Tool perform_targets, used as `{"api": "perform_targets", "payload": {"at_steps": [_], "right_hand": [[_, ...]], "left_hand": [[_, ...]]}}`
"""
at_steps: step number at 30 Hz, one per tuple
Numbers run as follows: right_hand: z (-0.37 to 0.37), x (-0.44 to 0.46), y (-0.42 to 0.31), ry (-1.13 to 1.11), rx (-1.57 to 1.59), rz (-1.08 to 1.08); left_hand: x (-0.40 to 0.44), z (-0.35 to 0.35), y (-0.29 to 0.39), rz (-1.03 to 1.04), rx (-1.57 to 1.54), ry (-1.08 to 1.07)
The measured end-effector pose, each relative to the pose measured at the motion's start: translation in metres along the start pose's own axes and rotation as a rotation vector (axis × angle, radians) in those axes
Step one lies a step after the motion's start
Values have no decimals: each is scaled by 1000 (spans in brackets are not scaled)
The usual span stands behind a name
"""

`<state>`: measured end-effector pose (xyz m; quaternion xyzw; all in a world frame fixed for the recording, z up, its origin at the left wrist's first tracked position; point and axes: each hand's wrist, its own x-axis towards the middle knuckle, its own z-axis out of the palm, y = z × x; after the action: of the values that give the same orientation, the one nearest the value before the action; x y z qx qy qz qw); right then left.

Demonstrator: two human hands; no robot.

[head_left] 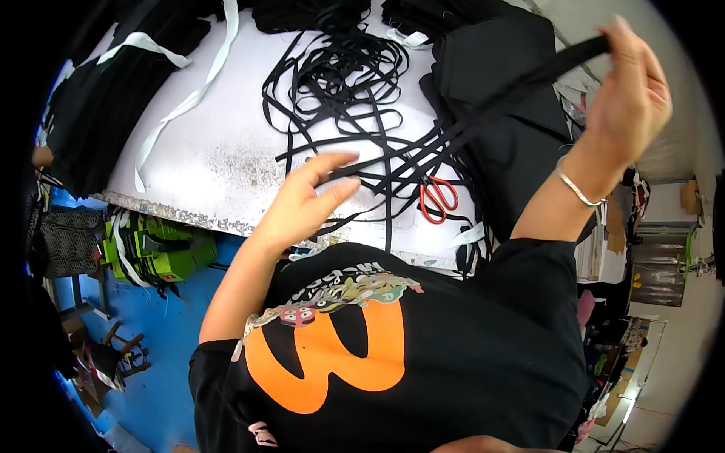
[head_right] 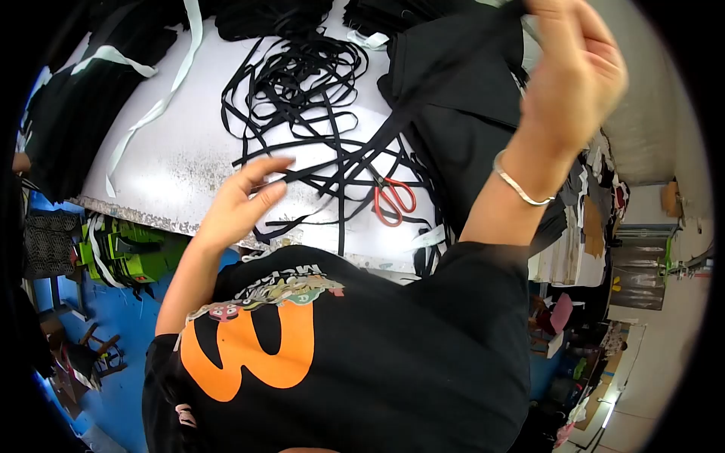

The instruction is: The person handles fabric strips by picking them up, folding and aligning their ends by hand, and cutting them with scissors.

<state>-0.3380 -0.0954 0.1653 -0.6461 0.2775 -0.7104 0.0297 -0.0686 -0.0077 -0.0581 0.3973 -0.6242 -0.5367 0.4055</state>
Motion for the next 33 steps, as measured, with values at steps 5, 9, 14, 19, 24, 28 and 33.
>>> {"api": "perform_targets", "payload": {"at_steps": [5,9,14,19,24,28,33], "right_hand": [[61,-39,-54,-367,61,322],[85,-53,-41,-354,86,260],[69,-35,-19,-287,113,279],[48,-14,-11,-109,81,214],[13,8,14,-31,-13,152],[3,1,9,56,-114,51],[-28,3,44,158,-62,88]], "left_hand": [[51,-5,96,585,118,166],[69,9,131,419,-243,-94],[58,15,116,159,-385,-187],[44,3,78,64,-410,-265],[25,-13,56,2,-261,-243],[15,-23,46,-5,-195,-221],[3,-32,42,-32,-132,-176]]}}
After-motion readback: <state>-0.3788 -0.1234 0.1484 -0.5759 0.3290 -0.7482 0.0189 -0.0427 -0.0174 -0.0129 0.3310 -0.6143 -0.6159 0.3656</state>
